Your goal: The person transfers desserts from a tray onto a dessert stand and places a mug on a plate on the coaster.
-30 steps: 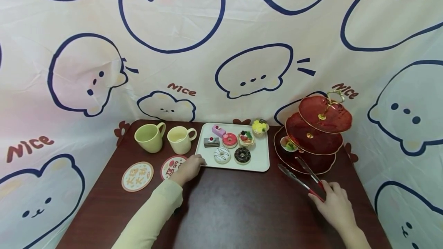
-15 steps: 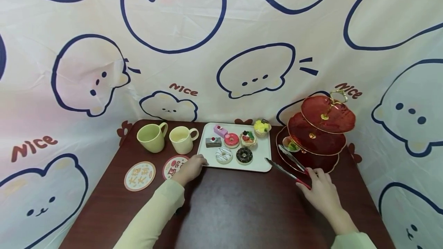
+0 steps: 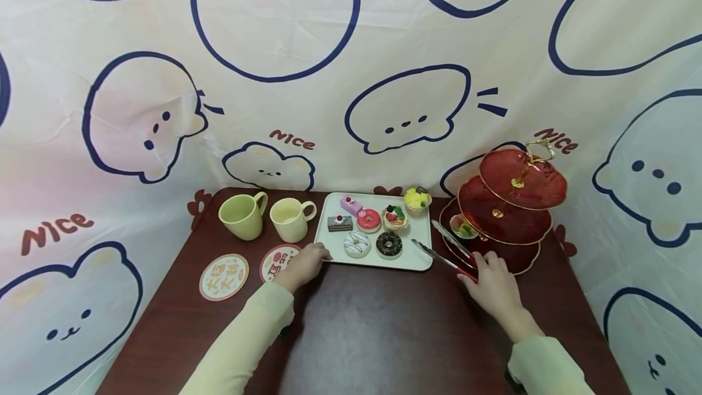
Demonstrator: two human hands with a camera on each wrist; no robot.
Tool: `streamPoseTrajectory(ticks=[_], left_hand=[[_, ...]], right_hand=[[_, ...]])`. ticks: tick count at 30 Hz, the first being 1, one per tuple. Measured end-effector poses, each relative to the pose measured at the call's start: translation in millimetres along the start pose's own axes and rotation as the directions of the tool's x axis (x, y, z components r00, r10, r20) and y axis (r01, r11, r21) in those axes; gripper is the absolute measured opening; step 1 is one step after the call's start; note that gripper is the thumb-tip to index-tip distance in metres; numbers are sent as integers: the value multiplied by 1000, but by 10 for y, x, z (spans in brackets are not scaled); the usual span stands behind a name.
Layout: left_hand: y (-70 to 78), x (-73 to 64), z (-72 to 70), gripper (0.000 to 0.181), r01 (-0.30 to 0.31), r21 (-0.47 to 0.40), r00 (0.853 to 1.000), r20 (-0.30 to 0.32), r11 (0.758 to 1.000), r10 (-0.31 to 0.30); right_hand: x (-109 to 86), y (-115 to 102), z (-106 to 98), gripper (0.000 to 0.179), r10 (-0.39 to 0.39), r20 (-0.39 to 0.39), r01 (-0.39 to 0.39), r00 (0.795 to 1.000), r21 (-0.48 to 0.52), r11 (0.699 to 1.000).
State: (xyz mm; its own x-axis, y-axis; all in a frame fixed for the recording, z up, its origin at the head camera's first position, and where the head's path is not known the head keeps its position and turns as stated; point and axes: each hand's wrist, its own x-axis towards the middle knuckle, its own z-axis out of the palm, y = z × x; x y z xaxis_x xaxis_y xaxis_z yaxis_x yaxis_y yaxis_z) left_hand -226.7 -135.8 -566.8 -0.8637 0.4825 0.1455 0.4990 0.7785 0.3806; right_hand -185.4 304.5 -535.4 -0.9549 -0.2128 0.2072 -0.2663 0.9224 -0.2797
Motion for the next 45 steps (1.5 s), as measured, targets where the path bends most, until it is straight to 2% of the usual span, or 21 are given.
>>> streamPoseTrajectory(ticks=[4, 10, 19, 24, 29, 30, 31, 33, 36, 38, 42, 45], left_hand=[[-1, -1, -4, 23, -7, -1, 1000, -6, 1000, 7], [2, -6, -2, 23, -18, -3, 1000, -2, 1000, 18], [5, 7, -3, 22, 18, -1, 1000, 9, 1000, -18], [15, -1, 8, 22, 9, 1, 1000, -5, 1000, -9], [-59, 10, 51, 22, -42, -46, 998, -40, 998, 40], [-135, 25, 114, 24, -73, -46, 996, -58, 996, 70], [-151, 26, 122, 23, -84, -49, 995, -65, 995, 81], [-153, 22, 116, 23, -88, -54, 994, -64, 995, 84], [-115, 13, 88, 23, -68, -49, 996, -56, 996, 66], [-28, -7, 14, 21, -22, -47, 999, -30, 999, 21], [5, -12, 8, 23, 28, 7, 1000, -6, 1000, -28], [3, -7, 19, 24, 43, 12, 999, 8, 999, -44]], right_hand=[[56, 8, 23, 64, 6, 5, -6, 1000, -21, 1000], [120, -2, 63, 64, 32, 53, -30, 998, -35, 999], [251, -56, 115, 66, 54, 98, -50, 994, -35, 998], [311, -90, 142, 68, 73, 132, -68, 989, -40, 997], [357, -145, 159, 70, 82, 155, -80, 984, -22, 997], [365, -155, 162, 70, 83, 160, -81, 984, -18, 997], [373, -167, 166, 70, 83, 165, -81, 983, -15, 997], [388, -186, 175, 70, 83, 172, -82, 982, -11, 997], [413, -214, 196, 69, 84, 172, -83, 982, -14, 996], [433, -237, 212, 68, 85, 172, -84, 982, -12, 996], [464, -291, 229, 68, 80, 175, -80, 981, -4, 997], [484, -329, 238, 69, 71, 178, -73, 982, 3, 997]])
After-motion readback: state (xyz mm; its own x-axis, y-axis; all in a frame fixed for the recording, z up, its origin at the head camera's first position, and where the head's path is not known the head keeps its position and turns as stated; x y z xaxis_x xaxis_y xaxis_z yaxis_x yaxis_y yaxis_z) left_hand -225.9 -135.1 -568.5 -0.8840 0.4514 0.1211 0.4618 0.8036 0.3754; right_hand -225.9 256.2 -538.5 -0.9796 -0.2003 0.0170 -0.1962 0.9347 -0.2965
